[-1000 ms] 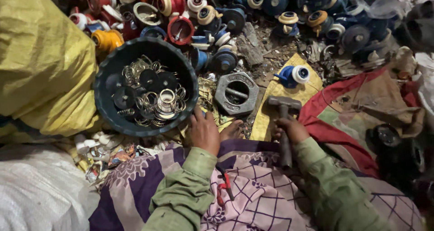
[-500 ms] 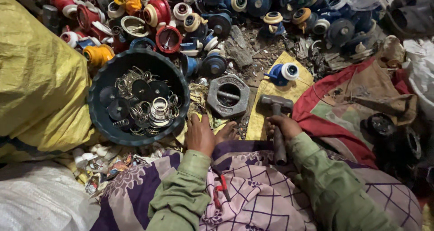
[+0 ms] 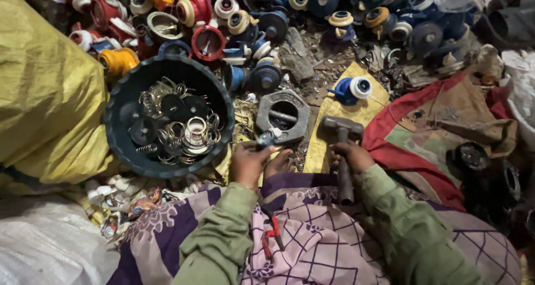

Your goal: The person sits on the floor and disassembles small metal components using a hammer and pliers. They repeatedly strike parts on a metal block, remove pieces, and place them into a nearby bowl.

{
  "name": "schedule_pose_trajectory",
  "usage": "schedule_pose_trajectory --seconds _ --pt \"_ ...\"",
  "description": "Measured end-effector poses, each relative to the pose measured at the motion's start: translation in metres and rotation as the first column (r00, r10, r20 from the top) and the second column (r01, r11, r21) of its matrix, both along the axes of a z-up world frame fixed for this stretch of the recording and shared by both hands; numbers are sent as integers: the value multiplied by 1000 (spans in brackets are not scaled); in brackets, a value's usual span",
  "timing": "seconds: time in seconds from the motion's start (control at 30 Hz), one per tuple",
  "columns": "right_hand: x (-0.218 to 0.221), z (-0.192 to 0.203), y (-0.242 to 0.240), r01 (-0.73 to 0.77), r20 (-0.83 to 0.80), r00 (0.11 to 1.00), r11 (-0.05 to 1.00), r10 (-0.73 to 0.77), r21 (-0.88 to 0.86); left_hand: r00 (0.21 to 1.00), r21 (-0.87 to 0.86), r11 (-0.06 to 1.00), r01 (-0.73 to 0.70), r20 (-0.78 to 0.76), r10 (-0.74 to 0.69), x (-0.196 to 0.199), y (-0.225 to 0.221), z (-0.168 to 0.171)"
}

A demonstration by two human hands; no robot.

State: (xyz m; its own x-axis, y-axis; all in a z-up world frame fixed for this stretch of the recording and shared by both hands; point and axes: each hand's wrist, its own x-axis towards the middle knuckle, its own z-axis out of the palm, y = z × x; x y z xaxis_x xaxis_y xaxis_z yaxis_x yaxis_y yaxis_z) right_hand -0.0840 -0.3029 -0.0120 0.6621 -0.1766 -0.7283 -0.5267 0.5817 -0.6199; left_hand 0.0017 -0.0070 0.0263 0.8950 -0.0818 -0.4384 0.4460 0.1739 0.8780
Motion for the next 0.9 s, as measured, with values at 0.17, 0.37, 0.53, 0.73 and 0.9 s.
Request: schedule_pose_trajectory --seconds 0.17,0.37,0.53,0.73,0.9 --pt "-4 -7 -4 -8 49 999 998 5 59 998 -167 985 40 -39 -47 -1 2 -38" --pt "-2 38 19 -83 100 987 929 127 -361 985 -333 941 -64 -171 7 1 3 -57" --pt "-13 107 75 -42 177 961 740 215 -671 977 -406 914 -25 -202 -63 2 6 -55" --pt "-8 145 108 174 172 781 55 600 -983 973 124 975 186 -161 -165 -2 12 -17" --pt "4 118 122 0 -27 708 -38 706 -999 990 25 990 137 -24 -137 -3 12 -24"
